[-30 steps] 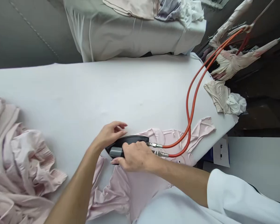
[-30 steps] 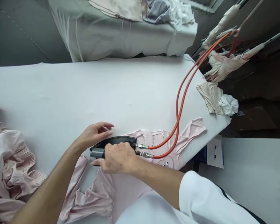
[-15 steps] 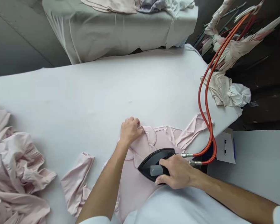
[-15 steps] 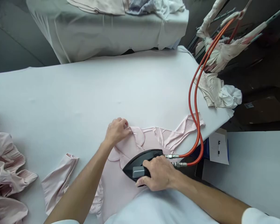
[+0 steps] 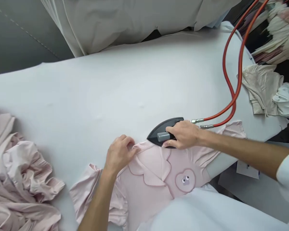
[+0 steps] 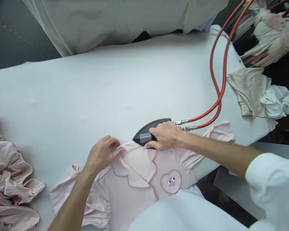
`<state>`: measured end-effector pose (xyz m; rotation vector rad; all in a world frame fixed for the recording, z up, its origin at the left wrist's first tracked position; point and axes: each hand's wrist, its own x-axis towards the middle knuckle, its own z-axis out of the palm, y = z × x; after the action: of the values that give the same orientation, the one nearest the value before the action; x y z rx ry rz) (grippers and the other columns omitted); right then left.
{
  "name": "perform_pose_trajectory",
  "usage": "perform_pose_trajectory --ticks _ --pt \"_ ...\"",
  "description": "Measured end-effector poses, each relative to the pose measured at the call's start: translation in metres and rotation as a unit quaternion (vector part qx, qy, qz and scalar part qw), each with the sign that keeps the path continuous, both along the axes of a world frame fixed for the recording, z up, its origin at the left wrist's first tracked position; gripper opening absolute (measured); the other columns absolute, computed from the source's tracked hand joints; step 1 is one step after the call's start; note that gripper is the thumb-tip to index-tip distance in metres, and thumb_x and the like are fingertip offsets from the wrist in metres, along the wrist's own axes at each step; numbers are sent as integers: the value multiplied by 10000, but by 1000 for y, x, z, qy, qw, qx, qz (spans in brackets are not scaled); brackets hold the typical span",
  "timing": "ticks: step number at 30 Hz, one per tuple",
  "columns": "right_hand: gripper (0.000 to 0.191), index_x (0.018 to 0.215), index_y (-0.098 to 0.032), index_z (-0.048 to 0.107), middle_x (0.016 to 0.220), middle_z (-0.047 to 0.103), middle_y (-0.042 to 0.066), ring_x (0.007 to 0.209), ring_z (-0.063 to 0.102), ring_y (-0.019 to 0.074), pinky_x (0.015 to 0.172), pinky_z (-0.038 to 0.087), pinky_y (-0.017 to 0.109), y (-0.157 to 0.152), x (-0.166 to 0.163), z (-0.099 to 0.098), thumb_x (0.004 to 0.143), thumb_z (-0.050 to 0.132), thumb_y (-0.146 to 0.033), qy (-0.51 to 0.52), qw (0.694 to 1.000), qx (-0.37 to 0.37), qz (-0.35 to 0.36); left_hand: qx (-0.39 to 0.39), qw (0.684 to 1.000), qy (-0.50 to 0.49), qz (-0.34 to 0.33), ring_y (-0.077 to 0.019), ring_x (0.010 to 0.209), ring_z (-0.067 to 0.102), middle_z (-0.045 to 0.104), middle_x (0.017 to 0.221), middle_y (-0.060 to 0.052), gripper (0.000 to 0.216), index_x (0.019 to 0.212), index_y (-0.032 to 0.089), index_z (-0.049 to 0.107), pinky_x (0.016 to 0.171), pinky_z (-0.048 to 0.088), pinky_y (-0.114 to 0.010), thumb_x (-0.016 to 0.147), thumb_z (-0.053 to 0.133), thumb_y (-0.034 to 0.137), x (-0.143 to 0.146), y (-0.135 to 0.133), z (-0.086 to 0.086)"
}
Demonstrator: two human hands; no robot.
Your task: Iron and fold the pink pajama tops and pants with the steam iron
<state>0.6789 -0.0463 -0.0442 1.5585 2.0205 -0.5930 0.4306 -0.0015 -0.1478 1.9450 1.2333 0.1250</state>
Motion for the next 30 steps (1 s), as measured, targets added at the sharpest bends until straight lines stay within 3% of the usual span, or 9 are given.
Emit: perform_pose_trajectory --ticks 4,8,11,14,18,21,24,27,30 --pt "641 878 -148 622 644 654 105 620 637 249 526 256 274 36 -14 6 886 387 -744 12 997 -34 74 23 995 81 57 -185 770 552 581 723 0 242 646 217 581 707 405 -328 737 714 397 -17 -7 -9" --pt "589 869 -165 643 625 640 83 583 617 227 520 249 277 54 -50 4 857 467 -727 52 981 -91 164 0 995 -47 93 -141 694 552 614 729 15 105 747 222 644 678 431 -296 796 663 314 -33 -11 -16" --pt "574 868 -168 642 634 637 80 589 610 215 522 244 275 63 -59 -8 861 473 -716 45 984 -83 150 45 977 -138 159 -123 685 553 635 795 11 90 887 216 647 649 452 -268 838 634 291 -47 -25 -13" --pt "590 868 -168 622 649 629 74 610 598 209 529 252 273 70 -37 -14 879 431 -726 5 999 -8 44 102 973 -140 155 -171 848 594 667 930 -32 195 971 195 620 763 481 -306 830 688 311 -42 -42 -9" --pt "482 962 -179 609 762 647 75 701 586 233 598 319 301 63 -1 -5 917 462 -636 -17 984 151 -95 72 995 11 69 -274 973 577 681 1024 -74 363 1024 184 629 813 466 -405 717 801 276 -11 -47 -2" --pt "325 1102 -176 590 978 653 114 895 571 266 749 352 366 33 -6 -13 957 490 -450 56 953 287 -74 7 995 89 36 -281 962 578 693 939 -54 288 974 196 641 809 452 -414 722 772 247 4 -40 3" --pt "274 1094 -160 602 1006 639 109 950 539 255 820 320 378 3 -30 -44 886 627 -337 136 969 206 -18 -20 992 121 -1 -265 920 588 671 826 -45 169 900 200 657 823 440 -394 738 704 210 6 -32 6" --pt "190 915 -159 636 945 623 82 927 523 229 795 283 352 -9 -42 -72 790 732 -265 154 981 105 -58 -36 991 127 -28 -227 844 592 635 767 -45 59 783 206 680 800 434 -341 742 647 180 2 -28 4" --pt "130 734 -154 603 854 622 45 862 532 177 795 264 332 -9 -37 -78 790 713 -193 225 967 93 -79 -77 990 116 -23 -190 756 572 628 755 -37 40 716 215 699 730 424 -298 736 666 224 -2 -24 2"
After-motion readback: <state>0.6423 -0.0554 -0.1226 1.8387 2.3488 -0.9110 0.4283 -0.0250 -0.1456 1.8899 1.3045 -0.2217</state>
